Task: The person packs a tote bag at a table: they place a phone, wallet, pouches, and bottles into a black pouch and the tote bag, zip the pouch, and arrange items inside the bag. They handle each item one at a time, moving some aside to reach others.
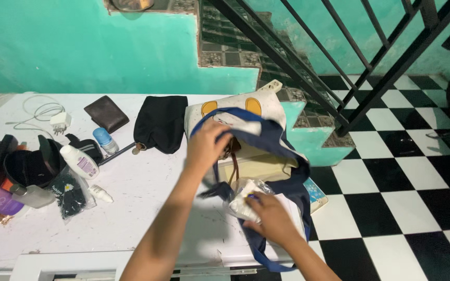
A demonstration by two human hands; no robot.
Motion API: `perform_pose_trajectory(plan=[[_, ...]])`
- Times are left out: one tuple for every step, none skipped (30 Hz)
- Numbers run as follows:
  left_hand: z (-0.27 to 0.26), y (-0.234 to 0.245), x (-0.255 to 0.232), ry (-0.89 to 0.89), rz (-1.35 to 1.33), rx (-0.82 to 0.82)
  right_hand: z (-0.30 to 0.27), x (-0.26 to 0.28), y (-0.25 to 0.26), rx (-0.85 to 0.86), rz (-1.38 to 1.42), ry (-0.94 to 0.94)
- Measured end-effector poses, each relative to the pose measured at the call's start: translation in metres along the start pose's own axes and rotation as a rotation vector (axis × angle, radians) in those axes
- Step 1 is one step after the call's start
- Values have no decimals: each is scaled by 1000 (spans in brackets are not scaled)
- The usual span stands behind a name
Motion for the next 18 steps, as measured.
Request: perform_pose_trajectory(plan=[[6, 10, -4, -14, -7, -57, 2, 13, 0, -42, -25, 89], [10, 16, -3, 21, 18, -33, 8, 21, 2, -88, -55, 185], [14, 21, -2, 56, 44, -10, 18, 11, -4, 37, 32, 91], [14, 24, -1, 99, 71, 13, 27, 0, -11, 170, 122, 0], [14, 26, -5, 84, 68, 8, 36, -12, -18, 303, 212, -92], [14, 28, -7, 68, 65, 4, 42, -37, -27, 399, 211, -360], [13, 30, -9, 52, 63, 0, 50, -61, -38, 499, 209, -626], [14, 28, -9, 64, 61, 11, 74, -73, -41, 433, 128, -624], [14, 26, -9, 77, 59, 22, 90, -84, -47, 366, 49, -620], [14, 25, -10, 88, 57, 32, 112, -85, -54, 235, 19, -485], [14, 24, -11, 82, 57, 35, 135, -85, -65, 105, -11, -349], [13, 23, -12, 76, 57, 40, 146, -87, -80, 15, 33, -271], [13, 23, -11, 71, 57, 44, 154, -89, -94, -75, 77, -193], [12, 23, -11, 67, 47, 51, 160, -90, -107, -167, 119, -114], [11, 22, -10, 64, 38, 57, 162, -96, -125, -138, 70, -134], [10, 21, -9, 63, 26, 65, 158, -102, -140, -105, 21, -156], [9, 20, -7, 71, 24, 68, 156, -107, -151, -71, -29, -178], [7, 19, -5, 79, 21, 74, 152, -118, -162, 14, 42, -273]])
Point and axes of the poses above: each hand's wrist, its own z-axis towards the middle knuckle, its own y-axis out of the back of the hand, x = y × z, the point moved 7 cm from there along z, towards the middle knuckle, and after that the axes turned 1 degree about -x, right-handed, at the moved point
